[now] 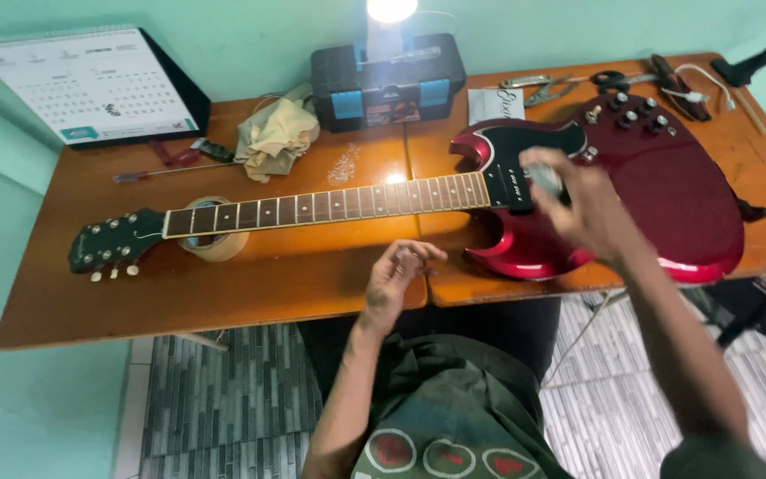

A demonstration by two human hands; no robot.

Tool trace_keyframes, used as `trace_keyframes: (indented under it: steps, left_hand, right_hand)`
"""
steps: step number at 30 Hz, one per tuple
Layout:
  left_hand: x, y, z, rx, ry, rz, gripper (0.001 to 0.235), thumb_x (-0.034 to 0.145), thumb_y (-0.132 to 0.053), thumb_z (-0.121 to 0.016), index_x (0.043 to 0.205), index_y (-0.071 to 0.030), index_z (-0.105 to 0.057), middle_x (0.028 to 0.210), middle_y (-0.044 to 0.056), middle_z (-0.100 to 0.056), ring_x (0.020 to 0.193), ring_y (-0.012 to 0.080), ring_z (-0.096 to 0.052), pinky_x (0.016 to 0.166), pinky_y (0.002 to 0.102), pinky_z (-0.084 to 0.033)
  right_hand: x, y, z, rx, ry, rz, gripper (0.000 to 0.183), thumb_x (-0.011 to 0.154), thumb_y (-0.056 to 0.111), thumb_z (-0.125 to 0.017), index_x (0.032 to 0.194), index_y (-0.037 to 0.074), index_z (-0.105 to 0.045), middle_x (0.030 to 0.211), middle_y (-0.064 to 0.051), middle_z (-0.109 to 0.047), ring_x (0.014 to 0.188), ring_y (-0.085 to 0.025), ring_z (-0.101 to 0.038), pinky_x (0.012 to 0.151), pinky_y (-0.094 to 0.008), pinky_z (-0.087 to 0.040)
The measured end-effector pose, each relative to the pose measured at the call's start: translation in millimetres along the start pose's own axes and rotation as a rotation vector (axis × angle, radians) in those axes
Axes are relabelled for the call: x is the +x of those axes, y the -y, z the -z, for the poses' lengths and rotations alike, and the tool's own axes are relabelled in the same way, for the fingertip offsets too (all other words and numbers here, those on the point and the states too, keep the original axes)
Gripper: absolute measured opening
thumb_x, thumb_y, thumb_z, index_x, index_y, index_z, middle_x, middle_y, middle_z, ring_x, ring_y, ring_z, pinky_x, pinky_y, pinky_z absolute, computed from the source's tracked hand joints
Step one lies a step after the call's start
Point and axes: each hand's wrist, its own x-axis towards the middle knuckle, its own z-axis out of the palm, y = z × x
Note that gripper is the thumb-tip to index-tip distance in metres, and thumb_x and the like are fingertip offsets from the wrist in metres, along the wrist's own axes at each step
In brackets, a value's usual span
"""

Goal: The person sprays a cleaning solution onto a cloth and wipes the body and neck of a red electric guitar. They move the cloth across the guitar's surface repeatedly, covering the body, pickups, and fretboard area.

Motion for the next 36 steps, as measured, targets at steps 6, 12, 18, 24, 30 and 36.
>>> trace_keyframes:
  steps: [6, 12, 18, 24, 30, 36]
  left_hand:
    - [-8.3, -57.8, -77.0, 0.073, -0.091, -0.124, 0.047, 0.109, -0.044, -0.045, 0.122, -0.002, -0.064, 0.129, 0.018, -0.066, 0.125, 0.0229, -0.06, 0.108, 0.044, -0.048]
    - [-22.0, -16.1, -73.0, 0.134, -0.097, 0.024, 0.044, 0.108, -0.044, -0.05, 0.122, -0.006, -0.066, 0.114, 0.012, -0.066, 0.114, 0.0161, -0.061, 0.101, 0.04, -0.053]
    - [-28.0, -24.1, -78.1, 0.154, -0.202, 0.027, 0.039, 0.108, -0.041, -0.051, 0.115, -0.008, -0.069, 0.099, 0.007, -0.068, 0.096, 0.0111, -0.065, 0.083, 0.029, -0.057]
    - [-28.5, -52.8, -99.8, 0.094, -0.143, -0.027, 0.037, 0.107, -0.041, -0.054, 0.103, -0.007, -0.068, 0.122, 0.014, -0.07, 0.09, 0.0091, -0.064, 0.067, 0.025, -0.057]
    - [-28.2, -48.3, -90.3, 0.231, -0.136, -0.019, 0.039, 0.107, -0.047, -0.052, 0.098, -0.012, -0.067, 0.112, 0.008, -0.07, 0.083, 0.0073, -0.057, 0.065, 0.021, -0.045]
    - [-19.0, -98.5, -84.6, 0.447, -0.153, -0.07, 0.059, 0.108, -0.051, -0.039, 0.13, 0.0, -0.059, 0.115, 0.012, -0.065, 0.101, 0.0187, -0.055, 0.089, 0.039, -0.049]
  right_hand:
    - [-81.2, 46.4, -75.3, 0.366, -0.028, -0.103, 0.064, 0.079, 0.009, -0.08, 0.138, 0.022, -0.062, 0.066, -0.005, -0.069, 0.053, -0.022, -0.069, 0.053, -0.028, -0.055]
    - [-93.0, 68.7, -111.5, 0.62, -0.081, -0.019, 0.083, 0.085, 0.005, -0.073, 0.155, 0.001, -0.028, 0.133, -0.021, -0.058, 0.105, -0.032, -0.07, 0.078, -0.047, -0.061]
    - [-84.3, 82.1, -110.2, 0.624, -0.1, -0.06, 0.087, 0.085, 0.004, -0.073, 0.157, 0.003, -0.025, 0.126, -0.018, -0.063, 0.091, -0.024, -0.071, 0.07, -0.039, -0.06]
    - [-85.5, 78.1, -120.8, 0.821, -0.154, -0.003, 0.096, 0.079, -0.004, -0.071, 0.16, 0.0, -0.018, 0.131, -0.027, -0.061, 0.106, -0.03, -0.067, 0.076, -0.043, -0.061]
    - [-77.5, 84.4, -123.3, 0.973, -0.181, 0.048, 0.098, 0.081, -0.001, -0.07, 0.162, 0.001, -0.015, 0.136, -0.025, -0.053, 0.116, -0.029, -0.06, 0.086, -0.046, -0.059]
    - [-20.5, 82.0, -122.6, 0.696, -0.049, 0.094, 0.081, 0.082, 0.009, -0.073, 0.153, -0.002, -0.034, 0.094, -0.022, -0.071, 0.08, -0.034, -0.066, 0.075, -0.047, -0.052]
